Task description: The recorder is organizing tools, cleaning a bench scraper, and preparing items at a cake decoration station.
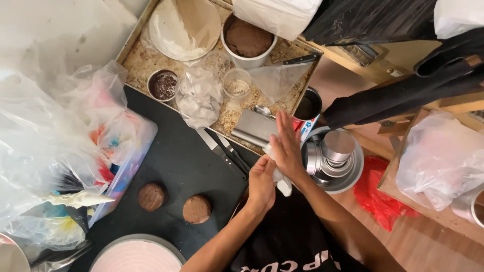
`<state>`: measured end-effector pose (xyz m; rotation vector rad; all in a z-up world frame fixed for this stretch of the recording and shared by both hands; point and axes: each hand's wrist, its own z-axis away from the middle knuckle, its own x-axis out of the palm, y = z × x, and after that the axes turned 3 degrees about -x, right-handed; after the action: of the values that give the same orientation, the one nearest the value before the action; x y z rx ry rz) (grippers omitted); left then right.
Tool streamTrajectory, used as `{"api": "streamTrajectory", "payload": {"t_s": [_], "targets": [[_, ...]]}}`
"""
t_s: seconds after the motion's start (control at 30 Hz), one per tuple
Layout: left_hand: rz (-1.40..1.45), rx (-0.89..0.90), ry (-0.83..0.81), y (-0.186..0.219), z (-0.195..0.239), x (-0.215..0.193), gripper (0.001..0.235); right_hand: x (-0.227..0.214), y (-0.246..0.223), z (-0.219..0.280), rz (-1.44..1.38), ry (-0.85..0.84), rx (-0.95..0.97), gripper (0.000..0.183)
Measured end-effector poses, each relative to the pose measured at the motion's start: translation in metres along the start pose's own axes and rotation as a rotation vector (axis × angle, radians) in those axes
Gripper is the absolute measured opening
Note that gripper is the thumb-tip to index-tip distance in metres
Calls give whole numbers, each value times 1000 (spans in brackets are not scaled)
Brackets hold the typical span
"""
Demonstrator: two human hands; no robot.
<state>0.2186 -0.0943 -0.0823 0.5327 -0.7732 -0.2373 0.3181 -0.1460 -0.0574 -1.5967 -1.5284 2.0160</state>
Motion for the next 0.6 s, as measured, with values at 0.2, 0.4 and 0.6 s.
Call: {"api": "streamTrajectory", "payload": {"t_s": [0.2, 0.4, 0.6], "targets": [[104, -24, 110, 33, -9, -3, 24, 29, 7, 27, -473, -268, -42, 68], [-321, 194, 99, 25, 15, -3, 32, 35, 15, 41, -1023, -293, 240, 72], [-275, -2, 91, -6, 17, -44, 18, 33, 87, -61, -966, 22, 354, 50]]}}
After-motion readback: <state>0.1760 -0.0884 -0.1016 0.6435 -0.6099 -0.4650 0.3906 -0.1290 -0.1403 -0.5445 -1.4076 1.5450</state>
